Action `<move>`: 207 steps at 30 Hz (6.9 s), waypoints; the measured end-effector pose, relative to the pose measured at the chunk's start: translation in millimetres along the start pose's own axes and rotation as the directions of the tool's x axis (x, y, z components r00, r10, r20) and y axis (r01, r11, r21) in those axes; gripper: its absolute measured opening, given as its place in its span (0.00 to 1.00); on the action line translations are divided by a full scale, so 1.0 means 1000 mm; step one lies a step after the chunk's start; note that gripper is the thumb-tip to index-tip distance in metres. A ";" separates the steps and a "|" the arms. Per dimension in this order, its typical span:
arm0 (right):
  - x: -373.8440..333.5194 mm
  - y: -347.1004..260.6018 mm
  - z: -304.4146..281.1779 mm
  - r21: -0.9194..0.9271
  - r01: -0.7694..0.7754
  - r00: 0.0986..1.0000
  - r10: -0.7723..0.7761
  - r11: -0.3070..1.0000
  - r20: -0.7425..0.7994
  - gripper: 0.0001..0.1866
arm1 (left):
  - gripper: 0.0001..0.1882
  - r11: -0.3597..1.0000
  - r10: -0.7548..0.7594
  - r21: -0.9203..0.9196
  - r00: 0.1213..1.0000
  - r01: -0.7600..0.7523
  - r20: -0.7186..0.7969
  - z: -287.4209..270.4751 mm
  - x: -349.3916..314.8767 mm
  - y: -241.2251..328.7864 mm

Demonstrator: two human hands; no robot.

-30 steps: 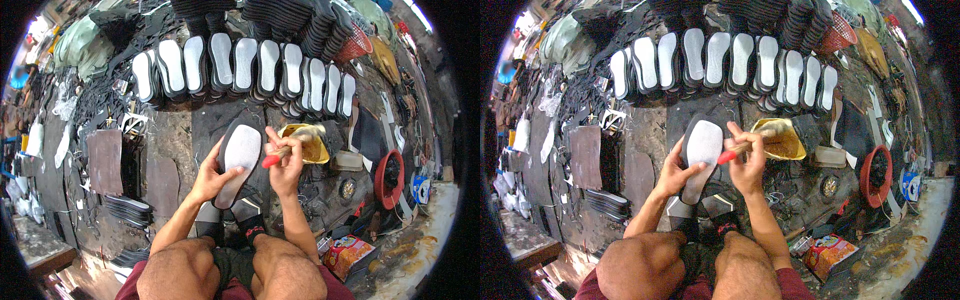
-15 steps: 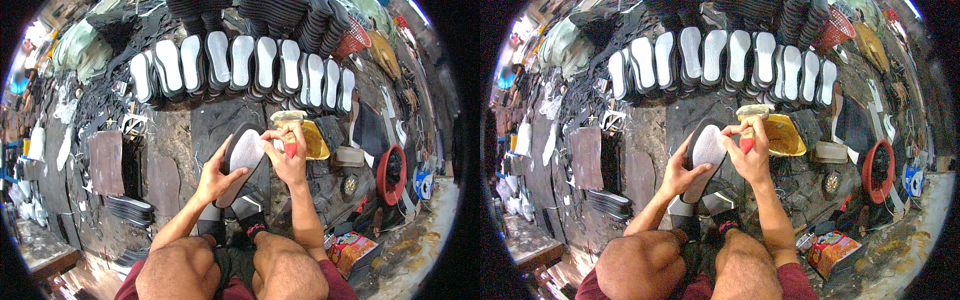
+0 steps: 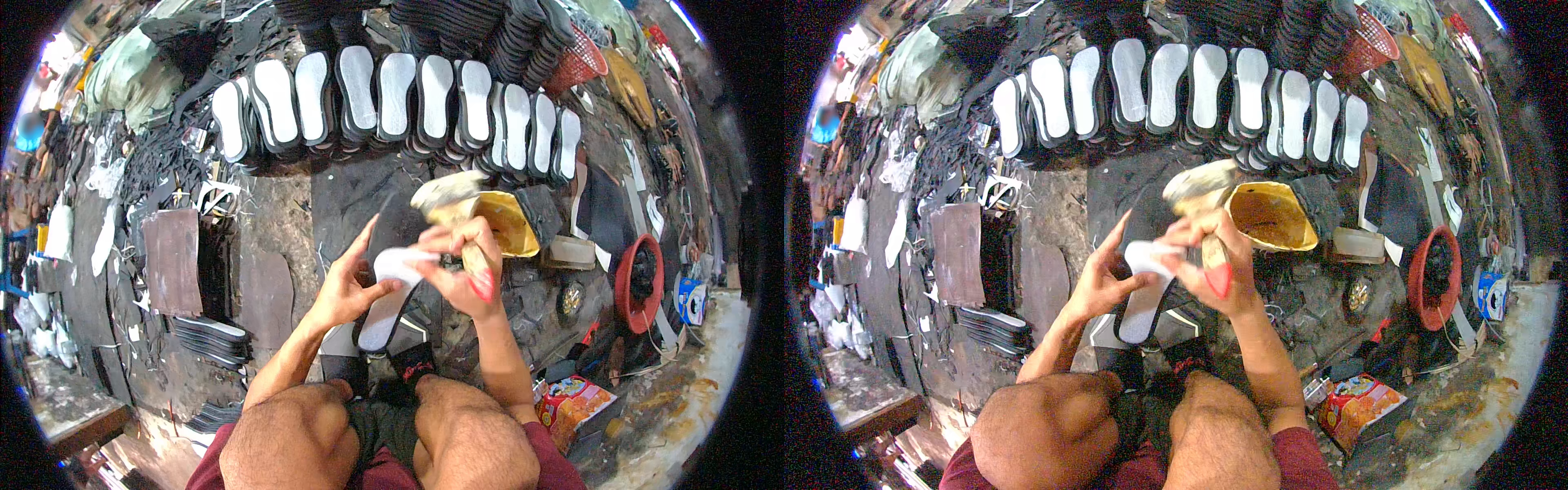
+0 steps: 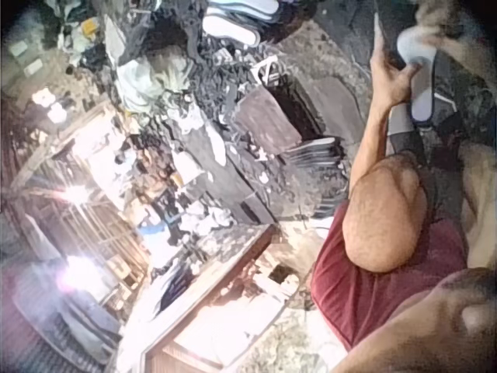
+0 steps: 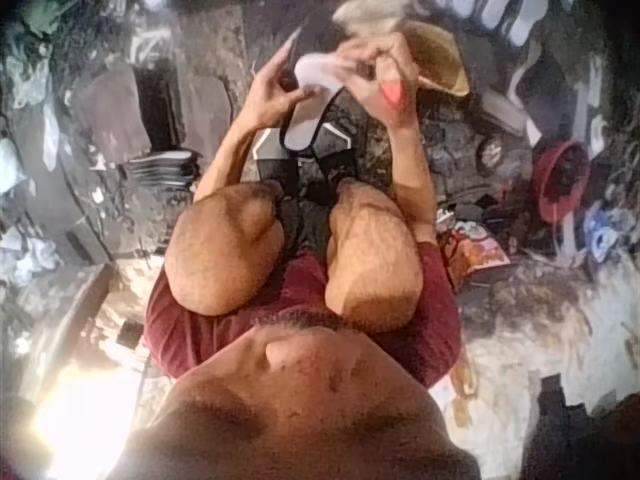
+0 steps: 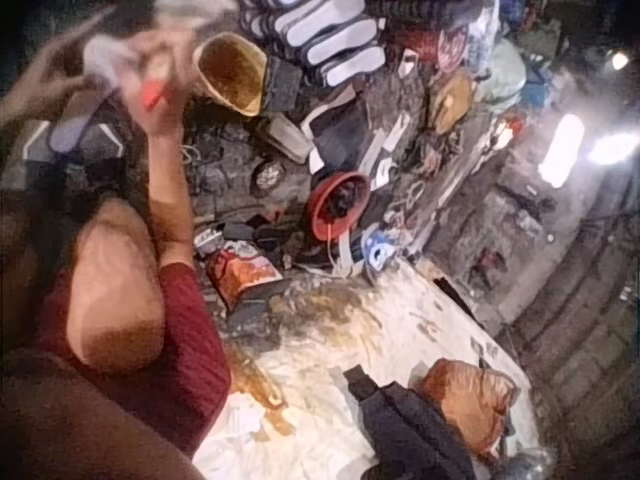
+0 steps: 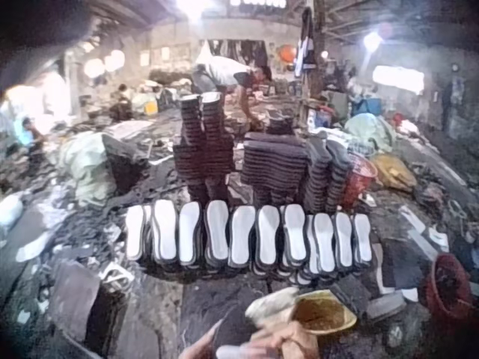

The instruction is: The person sits on the floor and applies glue to the white surface of shoe insoles using a brush. They repeatedly dip the brush into a container and spread the adhesive across each insole before placing it aside.

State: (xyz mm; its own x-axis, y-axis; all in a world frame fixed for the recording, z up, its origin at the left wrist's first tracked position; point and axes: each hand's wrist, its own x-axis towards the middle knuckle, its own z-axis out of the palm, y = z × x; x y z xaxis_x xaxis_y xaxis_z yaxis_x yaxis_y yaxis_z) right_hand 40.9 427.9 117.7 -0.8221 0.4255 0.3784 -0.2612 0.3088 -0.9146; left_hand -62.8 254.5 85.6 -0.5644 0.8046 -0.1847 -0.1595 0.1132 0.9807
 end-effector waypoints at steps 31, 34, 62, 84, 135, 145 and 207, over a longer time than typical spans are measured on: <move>0.021 0.002 0.006 0.549 -0.351 0.798 0.549 0.758 -0.249 0.26 | 0.41 0.983 -0.020 -0.176 0.989 0.045 0.143 0.002 -0.010 0.003; 0.020 0.014 0.009 0.643 -0.301 0.753 0.589 0.704 -0.292 0.25 | 0.43 0.985 -0.076 -0.145 0.986 0.098 0.150 0.003 -0.009 0.002; 0.043 0.003 -0.002 0.540 -0.368 0.866 0.490 0.757 -0.097 0.30 | 0.42 0.089 -0.111 -0.995 0.993 0.048 0.038 -0.034 0.052 -0.013; -0.002 -0.031 0.092 -0.176 0.284 0.886 -0.188 0.942 0.425 0.09 | 0.38 0.485 -0.102 -0.836 0.932 -0.258 -0.347 -0.097 0.075 -0.061; -0.053 -0.015 -0.011 0.096 -0.324 0.939 0.333 0.941 -0.085 0.17 | 0.47 0.127 -0.111 -0.969 0.968 -0.212 -0.226 -0.096 0.033 -0.044; -0.077 0.003 -0.056 0.175 -0.310 0.776 0.354 0.935 -0.522 0.18 | 0.52 0.615 0.061 -0.765 0.978 -0.194 -0.199 -0.142 0.155 0.013; -0.075 0.026 -0.054 0.228 -0.353 0.635 0.411 0.908 -0.654 0.15 | 0.39 0.889 -0.214 0.127 0.644 0.439 -0.734 -0.141 -0.069 -0.136</move>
State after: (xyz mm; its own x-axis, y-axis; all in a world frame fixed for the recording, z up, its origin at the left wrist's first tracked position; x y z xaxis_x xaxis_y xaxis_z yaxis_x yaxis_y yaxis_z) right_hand 123.2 449.5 72.7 -0.2986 0.9534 -0.0423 -0.0627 -0.0639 -0.9960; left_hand -116.3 101.0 -44.0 -0.9244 0.0662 -0.3757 -0.2871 0.5281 0.7992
